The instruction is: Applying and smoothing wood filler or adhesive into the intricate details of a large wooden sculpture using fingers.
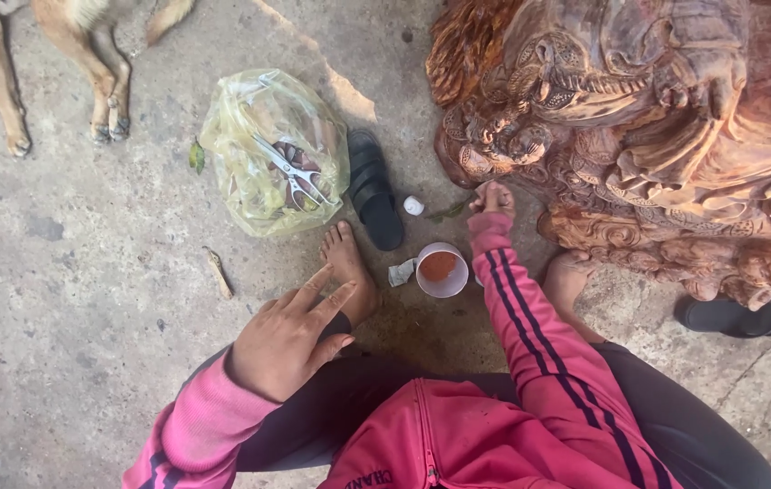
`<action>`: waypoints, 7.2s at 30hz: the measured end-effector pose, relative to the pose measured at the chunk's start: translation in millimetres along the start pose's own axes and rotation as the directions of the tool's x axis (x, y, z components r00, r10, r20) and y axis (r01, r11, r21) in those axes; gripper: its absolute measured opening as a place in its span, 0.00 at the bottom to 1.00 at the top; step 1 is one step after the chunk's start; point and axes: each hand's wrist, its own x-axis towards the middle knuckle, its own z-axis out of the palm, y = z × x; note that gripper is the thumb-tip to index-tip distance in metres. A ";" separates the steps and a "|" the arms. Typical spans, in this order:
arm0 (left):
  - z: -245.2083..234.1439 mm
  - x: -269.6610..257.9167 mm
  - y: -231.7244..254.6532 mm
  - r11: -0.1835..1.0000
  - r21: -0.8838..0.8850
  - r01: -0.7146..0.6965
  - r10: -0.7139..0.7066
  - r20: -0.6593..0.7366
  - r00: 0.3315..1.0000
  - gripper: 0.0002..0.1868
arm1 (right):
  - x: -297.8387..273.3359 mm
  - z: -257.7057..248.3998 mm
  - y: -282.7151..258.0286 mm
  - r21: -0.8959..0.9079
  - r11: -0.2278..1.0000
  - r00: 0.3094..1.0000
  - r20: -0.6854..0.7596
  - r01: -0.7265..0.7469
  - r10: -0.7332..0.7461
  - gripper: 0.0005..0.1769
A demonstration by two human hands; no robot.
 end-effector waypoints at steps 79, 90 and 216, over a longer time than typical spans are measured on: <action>21.5 2.9 -7.8 0.985 -0.010 -0.169 0.165 -0.169 0.972 0.34 | -3.9 3.0 -13.2 0.216 0.975 0.999 -0.010 0.049 -0.048 0.10; 21.2 2.6 -6.4 0.986 0.006 -0.165 0.162 -0.218 0.962 0.35 | 44.8 -28.1 -3.8 0.322 0.888 0.937 0.002 0.329 -0.348 0.11; 274.2 326.0 -64.2 0.779 -0.617 0.115 -0.375 -0.311 0.873 0.29 | -88.1 50.3 -182.1 -0.173 0.396 0.342 0.845 0.902 -0.411 0.04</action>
